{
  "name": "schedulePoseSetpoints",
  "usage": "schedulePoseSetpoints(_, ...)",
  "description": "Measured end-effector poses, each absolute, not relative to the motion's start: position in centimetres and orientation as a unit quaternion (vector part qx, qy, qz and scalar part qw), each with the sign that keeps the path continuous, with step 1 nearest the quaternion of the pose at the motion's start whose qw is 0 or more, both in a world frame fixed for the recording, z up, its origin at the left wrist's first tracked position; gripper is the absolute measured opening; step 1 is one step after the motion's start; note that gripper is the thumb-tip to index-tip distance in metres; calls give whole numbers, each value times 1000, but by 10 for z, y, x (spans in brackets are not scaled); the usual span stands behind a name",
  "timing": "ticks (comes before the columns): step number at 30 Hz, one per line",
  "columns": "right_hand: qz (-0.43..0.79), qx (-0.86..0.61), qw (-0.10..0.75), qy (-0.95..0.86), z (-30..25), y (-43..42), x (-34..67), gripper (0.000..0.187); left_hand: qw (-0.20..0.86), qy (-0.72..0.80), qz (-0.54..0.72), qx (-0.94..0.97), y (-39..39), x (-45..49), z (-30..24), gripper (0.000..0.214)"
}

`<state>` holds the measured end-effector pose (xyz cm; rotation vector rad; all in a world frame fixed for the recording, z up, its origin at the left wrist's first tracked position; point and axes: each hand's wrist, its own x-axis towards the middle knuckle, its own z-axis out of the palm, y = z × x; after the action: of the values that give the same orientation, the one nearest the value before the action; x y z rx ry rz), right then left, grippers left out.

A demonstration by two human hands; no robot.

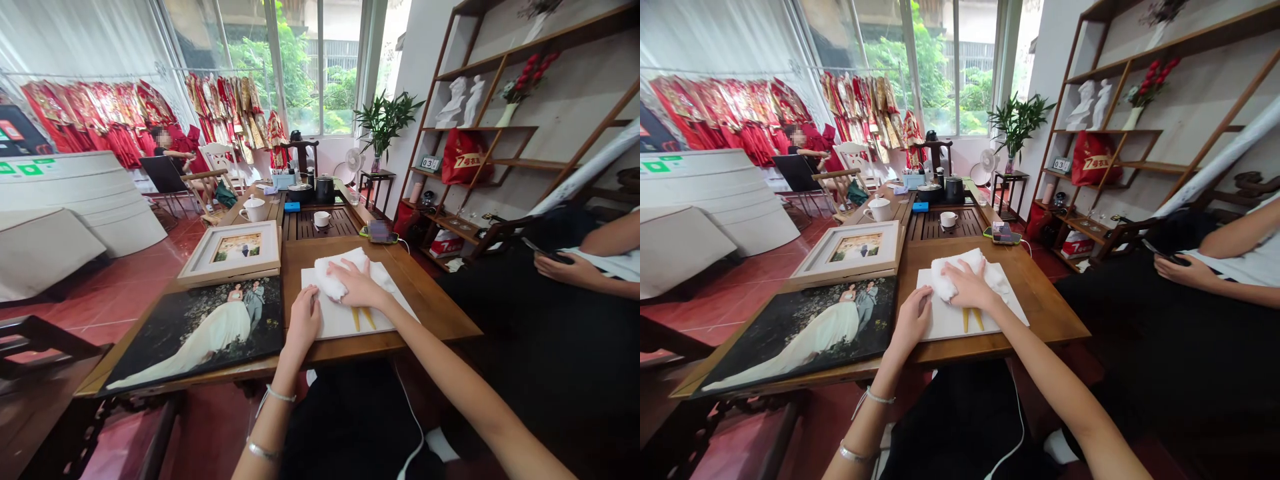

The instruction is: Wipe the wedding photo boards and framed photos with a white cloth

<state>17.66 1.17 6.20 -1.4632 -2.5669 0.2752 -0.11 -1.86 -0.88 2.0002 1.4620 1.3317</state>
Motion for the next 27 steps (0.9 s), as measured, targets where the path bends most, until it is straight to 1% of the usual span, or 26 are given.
schedulePoseSetpoints(4, 75, -484, 73, -869, 63, 9, 169, 74, 175, 517, 486, 683, -21, -2, -3, 30)
schedulePoseSetpoints(7, 74, -459, 68, -883, 62, -5, 171, 80, 180, 525, 484, 677, -23, -1, 0, 34)
schedulePoseSetpoints(9, 76, -442, 66, -892, 61, -19, 175, 84, 186, 531, 485, 670, -24, 0, 1, 32)
schedulePoseSetpoints(12, 80, -418, 64, -902, 63, -43, 186, 85, 200, 537, 485, 661, -25, 1, 0, 28)
schedulePoseSetpoints(16, 104, -381, 54, -917, 68, -69, 201, 85, 193, 535, 485, 664, -24, 1, -3, 41)
schedulePoseSetpoints(18, 116, -396, 53, -909, 70, -73, 204, 86, 183, 535, 487, 665, -24, 1, -4, 44)
schedulePoseSetpoints(23, 109, -482, 74, -866, 66, -49, 194, 85, 173, 542, 484, 665, -22, 1, -5, 49)
schedulePoseSetpoints(27, 118, -502, 80, -853, 67, -9, 177, 87, 159, 537, 487, 670, -21, 0, -5, 51)
